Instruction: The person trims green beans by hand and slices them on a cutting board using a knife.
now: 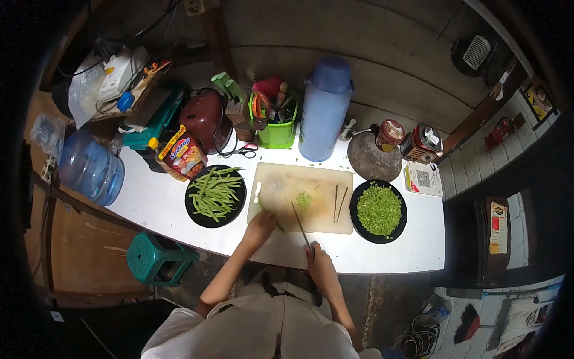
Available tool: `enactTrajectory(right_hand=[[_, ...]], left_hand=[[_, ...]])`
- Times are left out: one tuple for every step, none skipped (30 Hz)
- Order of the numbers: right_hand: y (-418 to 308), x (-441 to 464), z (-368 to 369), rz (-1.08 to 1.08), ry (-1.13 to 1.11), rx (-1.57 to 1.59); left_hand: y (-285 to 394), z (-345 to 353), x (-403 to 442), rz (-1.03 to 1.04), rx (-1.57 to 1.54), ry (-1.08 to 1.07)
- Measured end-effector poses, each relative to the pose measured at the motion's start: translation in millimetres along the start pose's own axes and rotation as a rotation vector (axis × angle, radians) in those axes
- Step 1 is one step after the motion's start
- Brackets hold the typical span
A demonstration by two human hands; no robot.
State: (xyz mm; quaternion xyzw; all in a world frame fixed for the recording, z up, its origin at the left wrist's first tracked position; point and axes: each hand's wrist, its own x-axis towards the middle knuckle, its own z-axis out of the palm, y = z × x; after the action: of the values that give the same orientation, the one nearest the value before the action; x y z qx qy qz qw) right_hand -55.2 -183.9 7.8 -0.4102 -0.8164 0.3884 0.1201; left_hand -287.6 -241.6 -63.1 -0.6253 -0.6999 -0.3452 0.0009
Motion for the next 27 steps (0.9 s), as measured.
enactTrajectory(right_hand=[[-4.9, -0.1, -0.5, 0.03, -0.027, -0.015], [-11.2, -0.6, -1.9, 0.062, -0.054, -0.031], [-15.6, -0.7, -2.3, 0.092, -0.08, -0.048], [-17.3, -0.3, -0.1, 0.084, -0.066, -0.051], [-17.4, 0.0, 4.2, 0.075, -0.054, -0.055], [-17.0, 0.1, 9.0, 0.067, -0.044, -0.057], [-16.2, 0.6, 14.4, 0.055, -0.019, -0.065], [-15.6, 1.1, 20.9, 0.044, 0.004, -0.071], [-16.3, 2.4, 26.6, 0.029, 0.031, -0.077], [-18.3, 3.9, 31.2, 0.041, 0.042, -0.074], [-20.9, 5.8, 35.5, 0.051, 0.054, -0.073], [-23.6, 8.1, 39.2, 0.062, 0.068, -0.073], [-26.7, 10.8, 42.4, 0.069, 0.092, -0.068], [-29.8, 12.5, 45.5, 0.077, 0.115, -0.065], [-32.6, 13.7, 48.2, 0.087, 0.137, -0.06], [-34.7, 15.9, 50.1, 0.099, 0.144, -0.065], [-36.1, 18.1, 52.0, 0.113, 0.15, -0.068], [-36.8, 18.9, 54.4, 0.13, 0.154, -0.073], [-36.7, 19.8, 57.1, 0.14, 0.152, -0.077], [-36.4, 21.9, 60.0, 0.151, 0.147, -0.082], [-36.4, 23.4, 62.9, 0.159, 0.141, -0.087], [-36.8, 24.5, 65.8, 0.161, 0.129, -0.112], [-37.1, 26.0, 68.3, 0.163, 0.118, -0.136], [-37.3, 27.1, 70.2, 0.165, 0.107, -0.16], [-37.5, 26.3, 72.0, 0.154, 0.105, -0.169], [-37.8, 25.1, 73.2, 0.142, 0.103, -0.178], [-38.0, 25.2, 73.5, 0.127, 0.104, -0.189]], left_hand=[[-4.0, 0.1, -2.0, 0.01, -0.001, -0.013], [-8.6, -0.1, -5.2, 0.019, -0.003, -0.025], [-10.5, -3.4, -5.3, 0.03, -0.005, -0.036], [-12.5, -6.1, -6.1, 0.003, -0.025, -0.073], [-14.5, -8.8, -8.8, -0.027, -0.044, -0.111], [-13.7, -14.0, -10.3, -0.058, -0.063, -0.15], [-13.3, -18.6, -11.7, -0.096, -0.097, -0.124], [-13.5, -23.3, -13.0, -0.133, -0.13, -0.101], [-15.2, -26.7, -12.0, -0.168, -0.16, -0.075], [-20.4, -23.8, -10.8, -0.18, -0.172, 0.006], [-26.4, -17.4, -8.0, -0.191, -0.186, 0.087], [-27.9, -15.5, -1.7, -0.199, -0.201, 0.168], [-29.2, -12.8, 7.4, -0.172, -0.22, 0.211], [-29.6, -8.9, 18.7, -0.146, -0.24, 0.253], [-28.2, -6.8, 28.6, -0.121, -0.262, 0.293], [-31.0, 1.6, 36.2, -0.133, -0.287, 0.267], [-36.2, 13.5, 43.5, -0.144, -0.311, 0.24], [-41.9, 24.8, 47.7, -0.159, -0.338, 0.21], [-46.0, 33.1, 49.0, -0.161, -0.341, 0.182], [-49.8, 41.4, 48.1, -0.167, -0.344, 0.153], [-49.3, 42.8, 47.9, -0.172, -0.345, 0.129], [-48.6, 43.7, 46.3, -0.205, -0.371, 0.118], [-47.4, 44.7, 43.5, -0.236, -0.397, 0.107], [-45.9, 45.5, 39.9, -0.268, -0.423, 0.096], [-44.1, 46.2, 34.2, -0.254, -0.42, 0.126], [-41.4, 46.7, 27.9, -0.24, -0.418, 0.158], [-39.1, 47.2, 23.8, -0.223, -0.415, 0.193]])
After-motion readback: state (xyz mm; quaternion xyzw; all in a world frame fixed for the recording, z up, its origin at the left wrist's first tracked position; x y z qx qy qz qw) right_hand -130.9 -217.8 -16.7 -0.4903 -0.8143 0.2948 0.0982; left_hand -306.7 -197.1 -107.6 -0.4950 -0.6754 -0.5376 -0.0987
